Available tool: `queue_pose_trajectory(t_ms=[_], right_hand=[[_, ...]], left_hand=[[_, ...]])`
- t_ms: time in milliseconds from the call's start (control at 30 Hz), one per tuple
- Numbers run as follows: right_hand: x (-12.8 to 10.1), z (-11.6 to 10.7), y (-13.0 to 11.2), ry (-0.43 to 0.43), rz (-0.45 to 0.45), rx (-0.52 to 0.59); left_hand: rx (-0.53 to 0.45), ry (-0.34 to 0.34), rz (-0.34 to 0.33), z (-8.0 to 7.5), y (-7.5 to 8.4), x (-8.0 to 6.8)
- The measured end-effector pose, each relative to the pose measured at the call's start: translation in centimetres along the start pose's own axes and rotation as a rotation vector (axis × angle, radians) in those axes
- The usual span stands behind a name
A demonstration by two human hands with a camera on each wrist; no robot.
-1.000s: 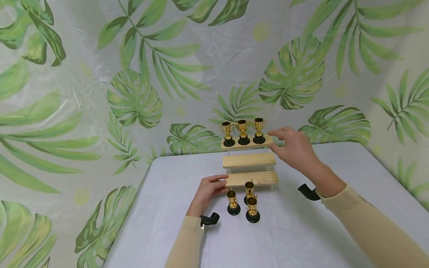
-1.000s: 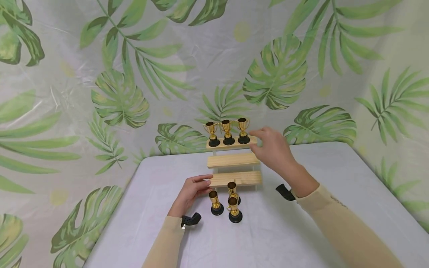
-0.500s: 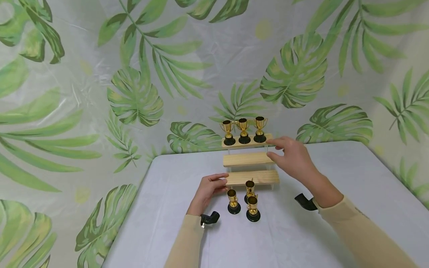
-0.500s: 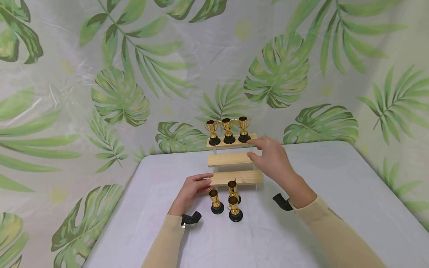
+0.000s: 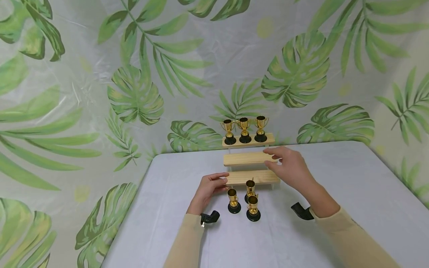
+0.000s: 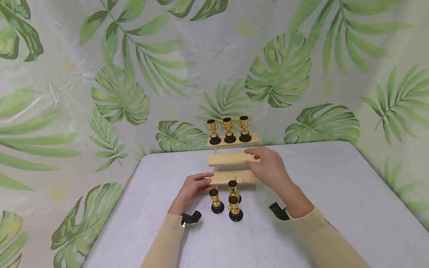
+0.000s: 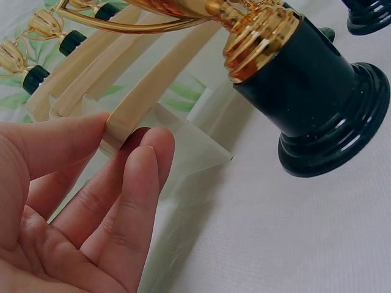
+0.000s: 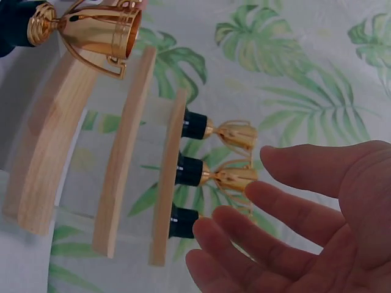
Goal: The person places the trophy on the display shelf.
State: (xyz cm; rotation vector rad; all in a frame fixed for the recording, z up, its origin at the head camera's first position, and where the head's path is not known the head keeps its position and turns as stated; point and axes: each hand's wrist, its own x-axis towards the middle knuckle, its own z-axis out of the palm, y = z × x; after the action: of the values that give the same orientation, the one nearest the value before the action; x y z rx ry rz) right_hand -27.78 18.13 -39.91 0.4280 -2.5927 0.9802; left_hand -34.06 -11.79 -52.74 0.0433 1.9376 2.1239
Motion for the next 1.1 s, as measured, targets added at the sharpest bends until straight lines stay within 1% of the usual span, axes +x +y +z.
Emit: queue_pose_trajectory(t_ms=[233,567,867,967,1100], right_hand=[[-0.5,0.9,0.1,-0.039,0.003,0.037],[-1.0,2.0,0.3,-0.119,0.016,0.069],[-1.2,2.8,0.2,-0.197,0.009,0.081],[-1.1,3.2,0.3,-0.231,0.001,0.085],[-1.0,3.7,0.4,-0.266,-0.017,0.063]], left_hand=[[0.002,0.007,-0.008,-0.1,-0.1,0.0],[0.004,0.002,-0.006,-0.1,-0.1,0.0],[0.002,-0.007,0.012,0.1,-0.1,0.1],[0.005,-0.007,0.010,0.1,-0.1,0.1],[0.009,-0.004,0.001,0.0,0.0,0.0]])
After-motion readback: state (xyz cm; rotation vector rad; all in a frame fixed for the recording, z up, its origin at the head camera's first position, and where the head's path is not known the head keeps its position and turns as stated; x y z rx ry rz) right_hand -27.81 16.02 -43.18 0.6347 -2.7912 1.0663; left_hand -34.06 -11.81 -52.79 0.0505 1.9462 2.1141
